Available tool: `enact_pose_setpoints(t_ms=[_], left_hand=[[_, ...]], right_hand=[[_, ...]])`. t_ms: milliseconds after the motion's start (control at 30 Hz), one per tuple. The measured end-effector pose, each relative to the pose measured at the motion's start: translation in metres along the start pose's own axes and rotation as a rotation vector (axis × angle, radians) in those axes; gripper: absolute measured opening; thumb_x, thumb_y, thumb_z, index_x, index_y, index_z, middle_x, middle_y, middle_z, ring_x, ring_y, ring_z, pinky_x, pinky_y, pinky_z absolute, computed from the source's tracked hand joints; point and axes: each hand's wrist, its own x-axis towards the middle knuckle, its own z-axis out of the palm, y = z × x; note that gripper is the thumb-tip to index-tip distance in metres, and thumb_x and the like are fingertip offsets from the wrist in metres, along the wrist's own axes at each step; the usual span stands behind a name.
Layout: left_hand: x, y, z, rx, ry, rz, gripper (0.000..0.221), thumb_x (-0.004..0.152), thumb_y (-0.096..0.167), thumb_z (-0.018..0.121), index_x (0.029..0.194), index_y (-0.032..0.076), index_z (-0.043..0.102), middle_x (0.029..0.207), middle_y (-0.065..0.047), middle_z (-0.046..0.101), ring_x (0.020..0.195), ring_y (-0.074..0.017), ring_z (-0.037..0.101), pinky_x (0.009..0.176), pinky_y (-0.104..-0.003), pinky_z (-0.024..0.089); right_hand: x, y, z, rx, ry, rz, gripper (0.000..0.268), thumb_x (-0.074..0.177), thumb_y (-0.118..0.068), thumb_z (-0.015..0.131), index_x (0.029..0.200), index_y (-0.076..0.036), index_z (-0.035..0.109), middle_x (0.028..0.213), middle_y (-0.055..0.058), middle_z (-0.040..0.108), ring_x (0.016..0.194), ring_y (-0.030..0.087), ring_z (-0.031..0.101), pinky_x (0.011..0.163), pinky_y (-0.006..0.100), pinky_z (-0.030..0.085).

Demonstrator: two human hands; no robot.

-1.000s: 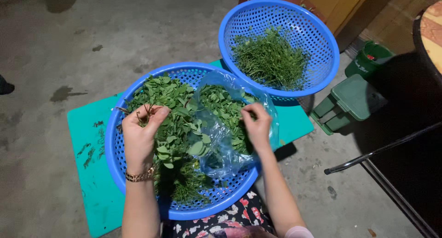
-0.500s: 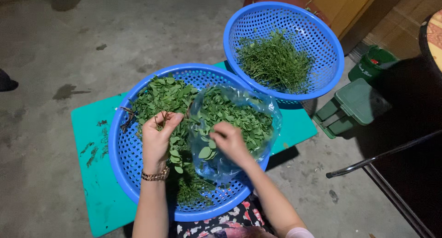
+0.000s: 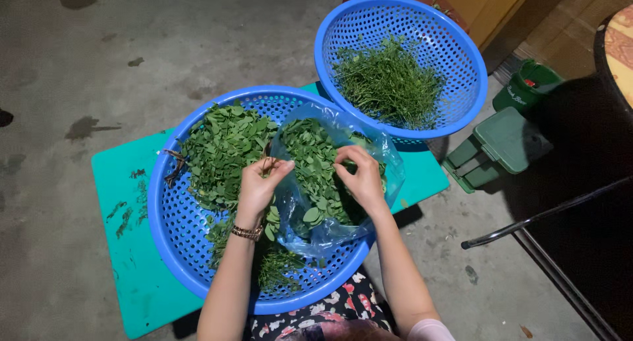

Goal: The person sorts leafy green vegetables by hand, picking leaves from stems and placing them into a plastic bag inside a blue basket. The person repeatedly handles bunches of greens, separating leaves and stems, and transfers the leaves into the bag.

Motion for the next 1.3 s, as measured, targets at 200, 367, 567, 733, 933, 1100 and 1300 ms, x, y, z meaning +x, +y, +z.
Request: enact_pose_setpoints(t_ms=[200,367,567,733,933,1100,1300], left_hand=[[-0.001,-0.005,0.009,-0.010,-0.049,0.010,0.019,0.088,0.019,0.080,0.091,0.001,0.077,0.082,0.006,0.071,0.074,0.0003,0.057,0.069,-0.019,0.048],[-0.005,0.001,0.010,-0.028,-0.014,0.081,0.015,0.089,0.015,0.080,0.092,0.000,0.078,0.080,0.004,0.070,0.072,-0.0013,0.055,0.065,-0.020,0.045],[-0.017,0.004,-0.001,0.020,0.120,0.123,0.014,0.090,0.012,0.081,0.090,-0.001,0.076,0.078,0.003,0.067,0.071,-0.0030,0.052,0.064,-0.022,0.042],[-0.021,0.012,-0.019,-0.040,0.256,0.185,0.012,0.088,0.013,0.077,0.092,0.003,0.074,0.085,0.005,0.071,0.079,-0.0033,0.063,0.074,-0.022,0.051],[-0.031,0.025,-0.092,-0.027,0.353,0.099,0.017,0.091,0.016,0.082,0.093,0.001,0.073,0.085,0.007,0.067,0.078,-0.0047,0.054,0.074,-0.022,0.043],[-0.093,-0.001,-0.121,0.199,0.302,-0.038,0.020,0.090,0.019,0.084,0.095,0.001,0.077,0.076,0.004,0.059,0.071,-0.0061,0.046,0.066,-0.023,0.038],[-0.150,-0.040,-0.129,0.475,0.216,-0.258,0.057,0.080,0.021,0.085,0.131,0.006,0.066,0.071,0.001,0.047,0.066,-0.0091,0.044,0.059,-0.024,0.040]], right_hand=[[-0.007,-0.012,0.012,0.133,-0.192,-0.224,0.020,0.098,-0.016,0.066,0.110,-0.001,0.069,0.119,0.012,0.072,0.109,0.025,0.069,0.095,0.036,0.053],[-0.010,-0.007,0.043,0.456,-0.569,0.173,0.032,0.109,-0.030,0.050,0.097,-0.004,0.066,0.082,0.004,0.065,0.075,0.009,0.060,0.069,0.026,0.050],[-0.034,-0.011,0.045,0.669,-0.660,0.249,0.033,0.111,-0.031,0.043,0.086,-0.010,0.050,0.072,-0.004,0.051,0.066,0.005,0.046,0.059,0.023,0.040],[-0.048,-0.022,0.021,0.641,-0.724,0.393,0.036,0.111,-0.032,0.043,0.082,-0.010,0.047,0.066,-0.004,0.048,0.054,0.005,0.039,0.048,0.023,0.033],[-0.039,-0.003,-0.008,0.513,-0.414,0.416,0.032,0.106,-0.031,0.046,0.084,-0.009,0.055,0.066,-0.002,0.056,0.052,0.006,0.046,0.046,0.024,0.037],[-0.014,0.013,-0.003,0.092,0.056,-0.014,0.021,0.107,-0.022,0.059,0.107,-0.002,0.065,0.091,0.009,0.066,0.085,0.022,0.061,0.078,0.033,0.050],[0.006,0.013,-0.004,-0.049,-0.040,-0.120,0.035,0.091,-0.020,0.075,0.123,-0.005,0.073,0.124,0.021,0.070,0.115,0.032,0.065,0.098,0.039,0.049]])
